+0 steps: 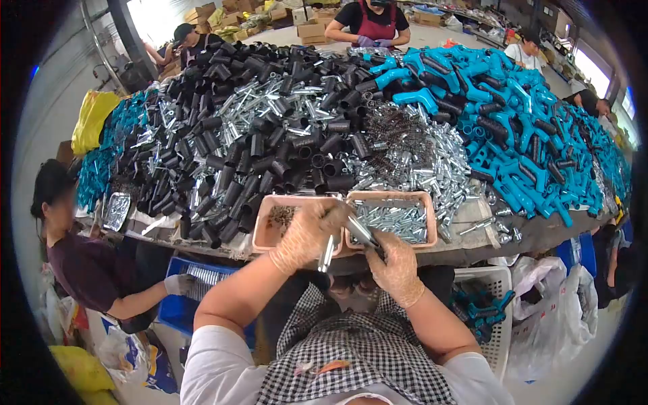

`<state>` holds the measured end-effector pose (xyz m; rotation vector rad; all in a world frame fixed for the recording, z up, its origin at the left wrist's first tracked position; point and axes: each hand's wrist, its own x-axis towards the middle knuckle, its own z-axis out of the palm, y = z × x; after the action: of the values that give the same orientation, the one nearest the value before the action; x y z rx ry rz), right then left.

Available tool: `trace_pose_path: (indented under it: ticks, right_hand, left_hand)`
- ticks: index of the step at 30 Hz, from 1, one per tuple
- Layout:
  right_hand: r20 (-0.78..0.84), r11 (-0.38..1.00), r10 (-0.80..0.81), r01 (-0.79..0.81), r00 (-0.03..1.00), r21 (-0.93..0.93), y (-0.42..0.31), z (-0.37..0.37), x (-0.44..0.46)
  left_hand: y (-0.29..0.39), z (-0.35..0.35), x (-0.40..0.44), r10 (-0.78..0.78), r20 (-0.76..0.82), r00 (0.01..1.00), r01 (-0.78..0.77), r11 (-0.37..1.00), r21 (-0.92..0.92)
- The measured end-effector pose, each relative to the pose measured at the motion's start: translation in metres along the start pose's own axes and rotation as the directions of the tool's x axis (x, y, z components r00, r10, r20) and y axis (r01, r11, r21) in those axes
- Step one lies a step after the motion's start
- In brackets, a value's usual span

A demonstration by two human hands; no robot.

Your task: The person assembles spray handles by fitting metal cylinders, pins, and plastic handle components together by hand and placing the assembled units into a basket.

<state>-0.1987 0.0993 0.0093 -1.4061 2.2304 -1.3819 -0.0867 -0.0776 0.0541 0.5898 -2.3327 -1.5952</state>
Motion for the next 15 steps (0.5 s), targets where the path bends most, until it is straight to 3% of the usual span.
trace_pose_path:
  ticks: [1,3,4,6,8,9,11,13,14,15]
  right_hand:
    - [0.024,0.999,-0.023,0.024,0.999,-0.042,-0.001,0.001,-0.006]
    - [-0.011,0.981,-0.04,0.041,0.999,0.187,0.008,0.012,-0.019]
    - [-0.002,0.966,-0.035,0.034,0.999,0.257,0.002,0.01,-0.026]
    - [0.059,0.889,0.009,-0.035,0.998,0.457,0.019,0.019,-0.04]
    - [0.054,0.71,0.054,-0.076,0.997,0.7,0.027,0.018,-0.047]
    - [0.057,0.593,0.081,-0.094,0.995,0.8,0.028,0.017,-0.05]
    - [0.2,0.437,0.288,-0.315,0.936,0.843,0.019,-0.002,-0.056]
    - [0.175,0.571,0.334,-0.346,0.926,0.744,0.01,-0.03,-0.051]
    - [0.174,0.356,0.491,-0.379,0.853,0.854,0.0,-0.046,-0.045]
    - [0.108,0.274,0.404,-0.232,0.908,0.933,0.017,-0.056,-0.042]
  left_hand:
    - [0.005,0.006,-0.01,0.01,0.003,1.0,-0.01,0.987,0.161]
    - [-0.005,0.021,-0.022,0.348,0.133,0.928,-0.372,0.843,0.388]
    - [-0.007,0.027,-0.023,0.283,0.273,0.919,-0.374,0.845,0.382]
    - [0.003,0.027,-0.028,0.258,0.357,0.898,-0.383,0.858,0.342]
    - [0.014,0.022,-0.022,0.253,0.411,0.876,-0.389,0.874,0.292]
    - [0.015,0.017,-0.016,0.241,0.392,0.888,-0.372,0.877,0.304]
    - [0.02,0.006,-0.004,0.176,0.139,0.974,-0.205,0.952,0.226]
    - [0.001,-0.012,0.03,0.257,-0.133,0.957,-0.184,0.897,0.402]
    - [-0.013,-0.028,0.055,0.347,-0.217,0.912,-0.181,0.817,0.547]
    - [-0.028,-0.044,0.08,0.442,-0.277,0.853,-0.154,0.721,0.676]
